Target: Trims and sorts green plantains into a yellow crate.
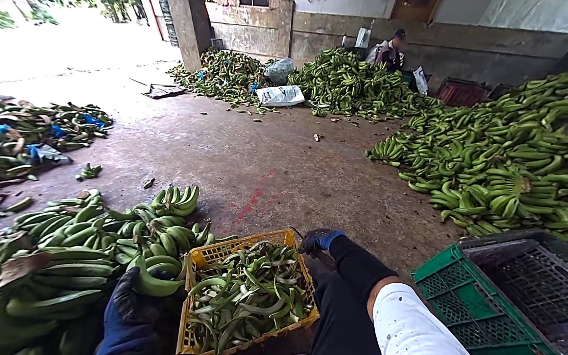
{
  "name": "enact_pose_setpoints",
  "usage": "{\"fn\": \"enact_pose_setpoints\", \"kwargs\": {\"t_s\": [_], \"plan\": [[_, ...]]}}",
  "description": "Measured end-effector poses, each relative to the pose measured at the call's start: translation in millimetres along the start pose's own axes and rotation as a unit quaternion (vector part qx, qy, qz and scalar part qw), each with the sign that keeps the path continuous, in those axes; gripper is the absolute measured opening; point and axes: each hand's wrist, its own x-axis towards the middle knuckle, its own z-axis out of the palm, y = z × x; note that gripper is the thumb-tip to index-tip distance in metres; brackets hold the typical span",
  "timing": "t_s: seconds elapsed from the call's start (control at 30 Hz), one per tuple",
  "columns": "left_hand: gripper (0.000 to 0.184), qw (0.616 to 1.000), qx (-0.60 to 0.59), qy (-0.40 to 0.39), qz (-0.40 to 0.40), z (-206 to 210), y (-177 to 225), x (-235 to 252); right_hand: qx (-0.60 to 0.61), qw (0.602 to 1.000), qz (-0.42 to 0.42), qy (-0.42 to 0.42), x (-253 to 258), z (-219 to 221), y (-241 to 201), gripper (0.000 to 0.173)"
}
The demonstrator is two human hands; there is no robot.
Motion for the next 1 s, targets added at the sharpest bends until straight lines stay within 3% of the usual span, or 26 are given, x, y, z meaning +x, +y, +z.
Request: {"fn": "enact_pose_setpoints", "kwargs": {"t_s": [0.63, 1.0], "plan": [[0.027, 1.000, 0.007, -0.024, 0.005, -2.6, 0.7, 3.5, -0.004, 1.000, 0.001, 0.002, -8.7, 0.0, -9.8, 0.042], [0.025, 1.000, -0.001, -0.029, -0.004, 1.3, 0.0, 0.5, -0.025, 1.000, 0.000, 0.000, -10.6, -2.4, -11.2, 0.048]]}}
